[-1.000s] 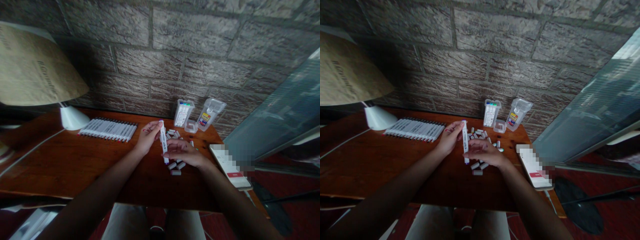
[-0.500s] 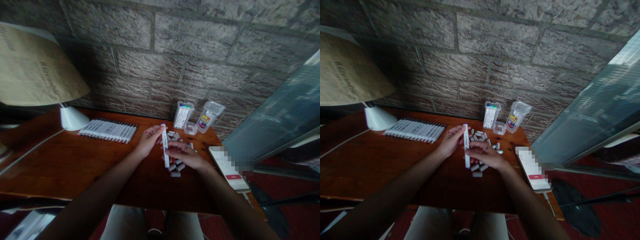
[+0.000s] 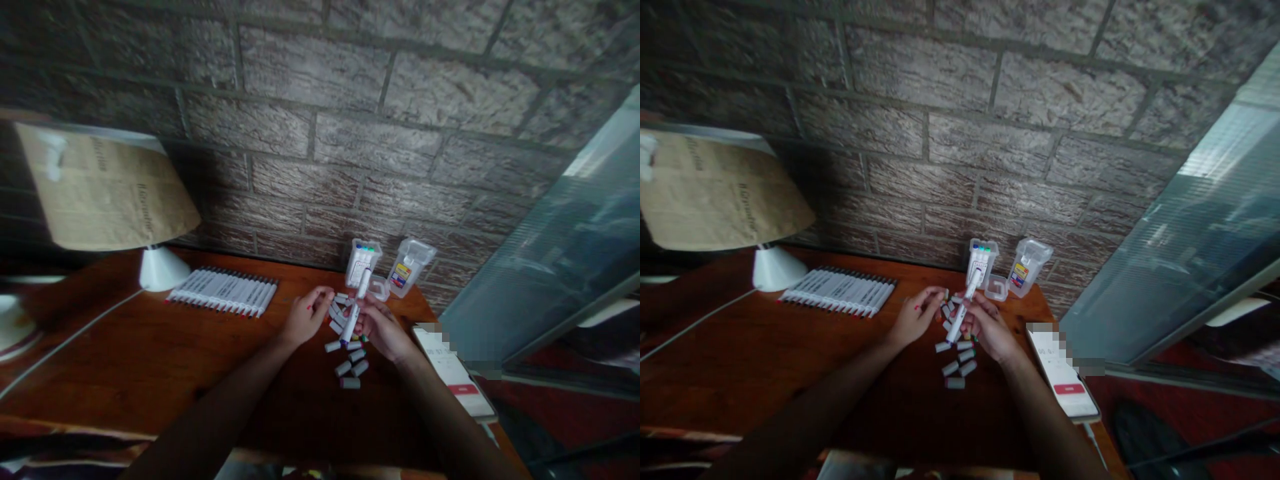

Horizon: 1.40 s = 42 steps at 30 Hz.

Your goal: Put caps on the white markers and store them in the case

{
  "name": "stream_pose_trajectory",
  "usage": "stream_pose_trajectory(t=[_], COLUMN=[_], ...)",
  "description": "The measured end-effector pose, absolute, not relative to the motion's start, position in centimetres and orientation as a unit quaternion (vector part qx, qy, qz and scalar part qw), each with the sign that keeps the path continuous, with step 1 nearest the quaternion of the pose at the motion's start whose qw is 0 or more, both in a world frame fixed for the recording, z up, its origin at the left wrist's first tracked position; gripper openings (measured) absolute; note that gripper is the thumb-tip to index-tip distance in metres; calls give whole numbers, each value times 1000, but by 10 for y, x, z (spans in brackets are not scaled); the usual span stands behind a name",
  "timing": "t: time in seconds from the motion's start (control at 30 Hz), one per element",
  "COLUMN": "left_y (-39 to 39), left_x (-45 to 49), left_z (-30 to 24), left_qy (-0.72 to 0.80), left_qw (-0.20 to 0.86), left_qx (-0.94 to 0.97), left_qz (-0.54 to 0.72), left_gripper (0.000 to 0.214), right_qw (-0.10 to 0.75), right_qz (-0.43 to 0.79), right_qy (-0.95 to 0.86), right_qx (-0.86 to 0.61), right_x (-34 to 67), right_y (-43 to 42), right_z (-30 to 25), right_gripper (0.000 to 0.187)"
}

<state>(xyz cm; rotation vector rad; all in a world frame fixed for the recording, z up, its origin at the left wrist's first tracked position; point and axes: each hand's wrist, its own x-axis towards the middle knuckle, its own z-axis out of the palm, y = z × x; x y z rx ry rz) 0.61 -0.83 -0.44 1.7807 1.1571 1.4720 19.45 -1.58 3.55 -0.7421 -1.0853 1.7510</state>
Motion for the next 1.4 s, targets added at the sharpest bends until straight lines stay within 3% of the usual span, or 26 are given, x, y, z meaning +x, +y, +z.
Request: stream_pose_trajectory(t=[0.17, 0.37, 0.47, 0.57, 0.87, 1.07, 1.4], left_y=[-9, -4, -1, 1, 1, 3, 5], left_x=[2, 2, 3, 3, 3, 1, -2], left_z=[-5, -5, -8, -9, -1, -1, -4], left_qy=[452, 454, 452, 458, 476, 478, 493], left_qw=[246, 282, 284, 277, 258, 260, 258], left_qx=[673, 639, 640, 642, 640, 640, 639], left_qz=[530, 553, 553, 549, 545, 542, 531], left_gripper=[33, 36, 35, 34, 32, 32, 36], right_qw=[569, 710, 760, 782, 719, 661, 575], right_qz=[605, 384, 278, 249, 247, 184, 132], right_qy=[-444, -483, -478, -459, -524, -587, -644], right_qx=[-336, -339, -342, -342, -383, -430, -487], right_x=[196, 207, 213, 216, 227, 234, 239], right_y=[-1, 50, 77, 97, 119, 121, 132], right_z=[55, 116, 137, 138, 125, 120, 108], right_gripper=[35, 42, 47, 45, 39, 32, 35])
